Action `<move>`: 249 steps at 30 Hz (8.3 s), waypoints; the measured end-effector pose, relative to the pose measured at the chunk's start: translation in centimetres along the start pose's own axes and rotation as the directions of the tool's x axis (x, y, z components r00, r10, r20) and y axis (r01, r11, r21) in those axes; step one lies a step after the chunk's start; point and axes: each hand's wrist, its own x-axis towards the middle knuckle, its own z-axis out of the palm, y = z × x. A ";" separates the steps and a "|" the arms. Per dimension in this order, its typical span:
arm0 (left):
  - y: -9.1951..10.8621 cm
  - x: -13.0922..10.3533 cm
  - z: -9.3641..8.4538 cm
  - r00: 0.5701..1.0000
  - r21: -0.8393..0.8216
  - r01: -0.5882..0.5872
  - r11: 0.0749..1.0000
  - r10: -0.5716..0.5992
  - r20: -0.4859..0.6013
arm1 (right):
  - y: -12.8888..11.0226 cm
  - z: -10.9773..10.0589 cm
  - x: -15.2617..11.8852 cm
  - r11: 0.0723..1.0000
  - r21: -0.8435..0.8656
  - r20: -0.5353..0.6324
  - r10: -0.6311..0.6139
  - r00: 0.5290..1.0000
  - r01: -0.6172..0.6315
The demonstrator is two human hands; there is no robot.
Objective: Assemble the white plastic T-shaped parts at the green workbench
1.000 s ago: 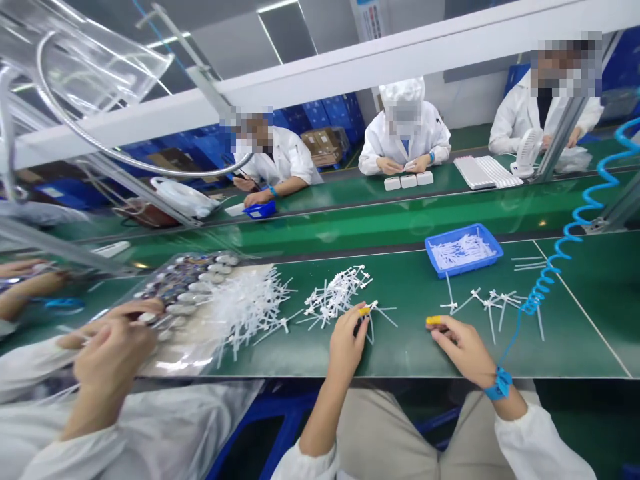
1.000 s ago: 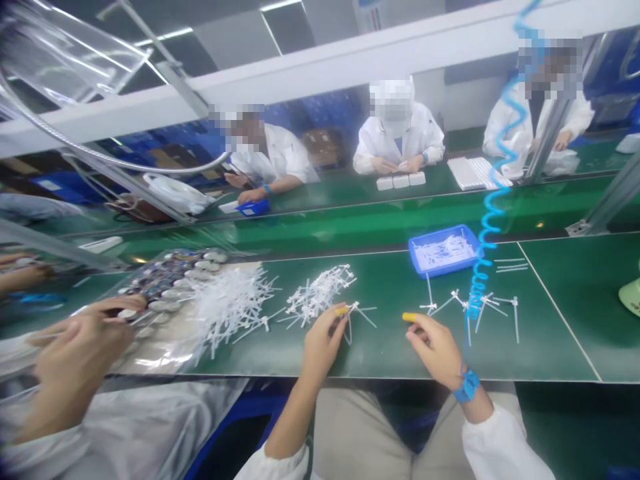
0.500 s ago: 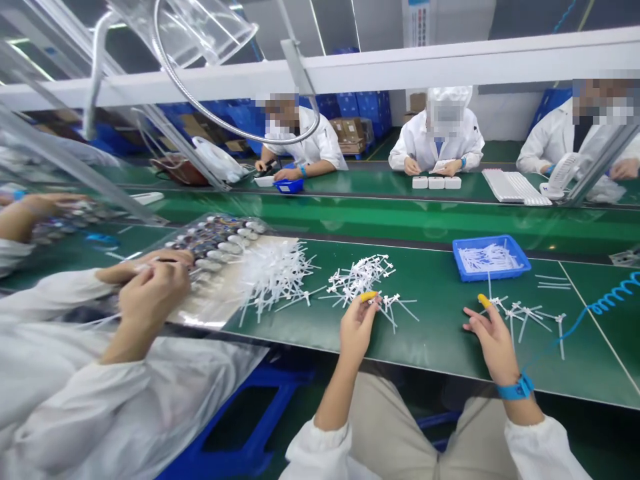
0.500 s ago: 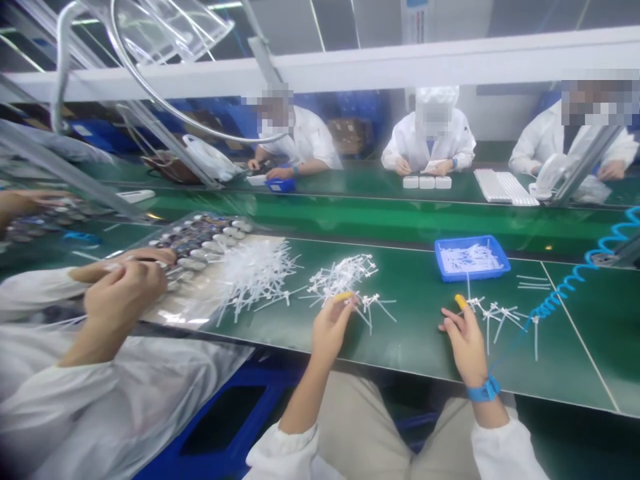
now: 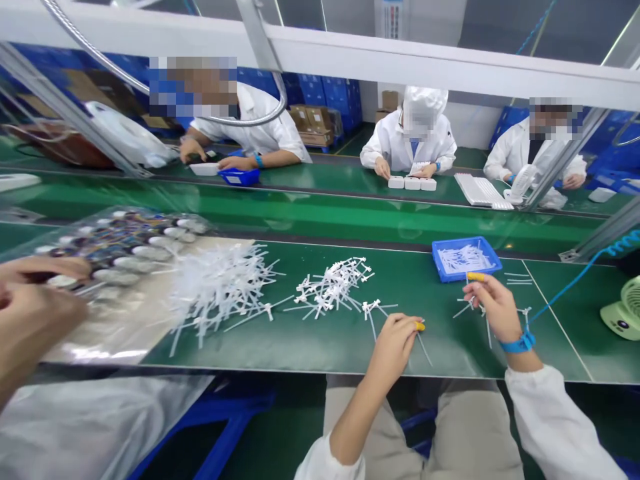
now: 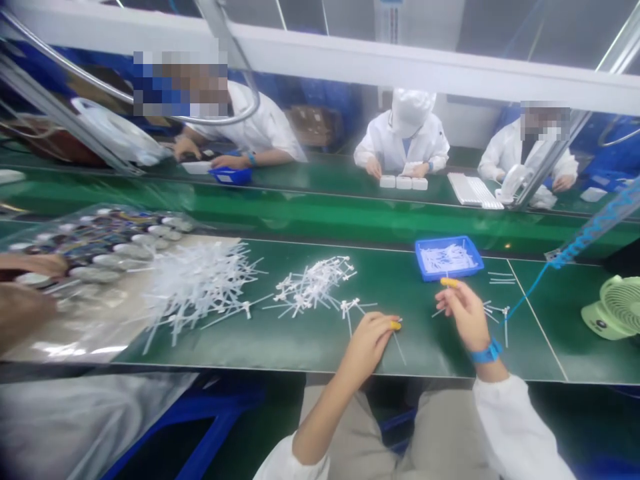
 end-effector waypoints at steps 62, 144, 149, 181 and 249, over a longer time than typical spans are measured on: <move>1.0 1.8 0.8 0.954 0.474 0.295 0.830 -0.285 -0.094 | 6.5 4.2 3.1 0.764 -0.193 0.713 -0.321 0.623 0.615; 2.6 1.4 -0.6 0.891 0.109 0.436 0.893 -0.445 0.087 | 0.8 4.0 1.5 0.869 -0.251 0.758 -0.097 0.645 0.426; 2.5 1.4 -0.5 0.887 0.124 0.442 0.889 -0.453 0.086 | 0.7 4.0 1.5 0.865 -0.242 0.768 -0.105 0.632 0.439; 1.8 1.3 0.3 0.937 0.139 0.339 0.931 -0.347 0.038 | -0.8 4.4 1.6 0.725 -0.302 0.843 -0.100 0.528 0.619; 6.4 1.0 1.5 0.841 -0.640 0.421 0.643 -0.540 0.011 | -0.2 3.6 -4.5 0.992 -0.118 0.344 -0.004 0.939 0.047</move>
